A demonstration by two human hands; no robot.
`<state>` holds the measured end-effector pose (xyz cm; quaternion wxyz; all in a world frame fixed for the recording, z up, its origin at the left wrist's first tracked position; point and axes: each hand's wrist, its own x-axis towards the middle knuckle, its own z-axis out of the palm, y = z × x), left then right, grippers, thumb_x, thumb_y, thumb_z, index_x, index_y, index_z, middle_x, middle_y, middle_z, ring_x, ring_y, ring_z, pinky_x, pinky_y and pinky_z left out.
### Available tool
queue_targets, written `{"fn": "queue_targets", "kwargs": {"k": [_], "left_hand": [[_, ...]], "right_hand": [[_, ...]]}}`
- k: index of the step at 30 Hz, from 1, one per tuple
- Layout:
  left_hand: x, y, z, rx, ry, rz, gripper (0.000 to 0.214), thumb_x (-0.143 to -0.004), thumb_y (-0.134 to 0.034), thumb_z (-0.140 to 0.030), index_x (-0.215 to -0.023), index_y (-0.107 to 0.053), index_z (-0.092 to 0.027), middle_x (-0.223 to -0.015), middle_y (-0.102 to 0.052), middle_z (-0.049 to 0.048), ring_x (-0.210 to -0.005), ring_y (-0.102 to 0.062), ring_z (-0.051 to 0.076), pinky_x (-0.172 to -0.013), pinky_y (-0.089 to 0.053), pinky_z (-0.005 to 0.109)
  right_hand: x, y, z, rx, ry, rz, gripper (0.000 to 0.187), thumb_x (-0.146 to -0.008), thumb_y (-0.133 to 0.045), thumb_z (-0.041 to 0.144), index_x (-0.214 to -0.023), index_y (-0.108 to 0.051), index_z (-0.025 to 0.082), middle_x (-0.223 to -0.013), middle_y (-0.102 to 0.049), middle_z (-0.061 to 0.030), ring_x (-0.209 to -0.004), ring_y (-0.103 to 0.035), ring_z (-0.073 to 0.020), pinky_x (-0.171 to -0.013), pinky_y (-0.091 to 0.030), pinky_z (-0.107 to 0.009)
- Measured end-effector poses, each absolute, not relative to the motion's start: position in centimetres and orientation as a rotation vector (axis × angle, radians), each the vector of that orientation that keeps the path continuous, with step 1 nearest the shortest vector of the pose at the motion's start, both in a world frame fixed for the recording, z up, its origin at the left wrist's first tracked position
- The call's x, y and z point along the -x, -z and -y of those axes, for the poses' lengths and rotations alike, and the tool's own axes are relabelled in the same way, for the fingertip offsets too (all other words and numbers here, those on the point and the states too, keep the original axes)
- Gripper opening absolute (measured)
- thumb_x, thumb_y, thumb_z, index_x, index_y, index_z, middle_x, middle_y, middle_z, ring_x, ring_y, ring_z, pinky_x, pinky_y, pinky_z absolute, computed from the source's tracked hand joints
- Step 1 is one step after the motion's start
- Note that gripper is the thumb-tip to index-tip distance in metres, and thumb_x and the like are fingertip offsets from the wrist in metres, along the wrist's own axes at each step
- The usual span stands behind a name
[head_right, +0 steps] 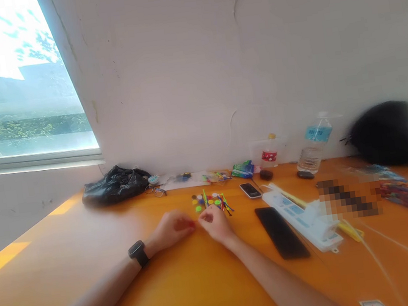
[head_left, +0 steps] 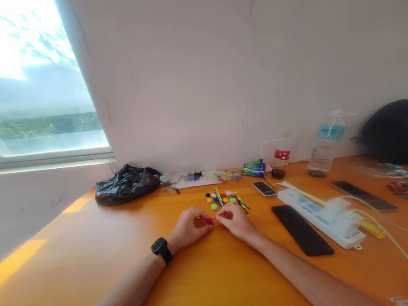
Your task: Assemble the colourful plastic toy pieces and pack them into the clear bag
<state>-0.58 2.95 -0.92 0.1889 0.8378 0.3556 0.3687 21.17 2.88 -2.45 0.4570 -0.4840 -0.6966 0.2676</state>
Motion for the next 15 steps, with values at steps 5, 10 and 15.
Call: {"fn": "queue_targets", "kwargs": {"k": [5, 10, 15], "left_hand": [[0.63, 1.0, -3.12, -2.385, -1.035, -1.015, 0.009, -0.084, -0.076, -0.031, -0.09, -0.079, -0.024, -0.085, -0.076, 0.0014, -0.078, -0.066, 0.016, -0.075, -0.049, 0.026], [0.6, 0.98, -3.08, -2.399, -1.028, -1.032, 0.008, -0.084, -0.076, -0.03, -0.089, -0.08, -0.024, -0.085, -0.076, 0.0016, -0.077, -0.066, 0.016, -0.075, -0.049, 0.026], [0.57, 0.93, -2.99, -2.395, -1.014, -1.058, 0.008, -0.085, -0.076, -0.03, -0.087, -0.078, -0.024, -0.087, -0.076, 0.0013, -0.081, -0.067, 0.017, -0.077, -0.05, 0.026]], "right_hand": [[-21.17, 2.2, -2.75, 1.201, -0.687, 1.696, 0.018, -0.079, -0.067, 0.033, -0.074, -0.075, 0.018, -0.087, -0.065, -0.0057, -0.081, -0.063, -0.0205, -0.077, -0.051, -0.032], [-21.23, 2.37, -2.86, 1.162, -0.713, 1.706, 0.016, -0.079, -0.068, 0.031, -0.074, -0.075, 0.017, -0.088, -0.063, -0.0053, -0.081, -0.063, -0.0199, -0.077, -0.051, -0.032], [-21.14, 2.84, -3.03, 1.133, -0.692, 1.719, 0.014, -0.079, -0.068, 0.029, -0.075, -0.073, 0.017, -0.087, -0.061, -0.005, -0.076, -0.061, -0.0188, -0.072, -0.051, -0.032]]}}
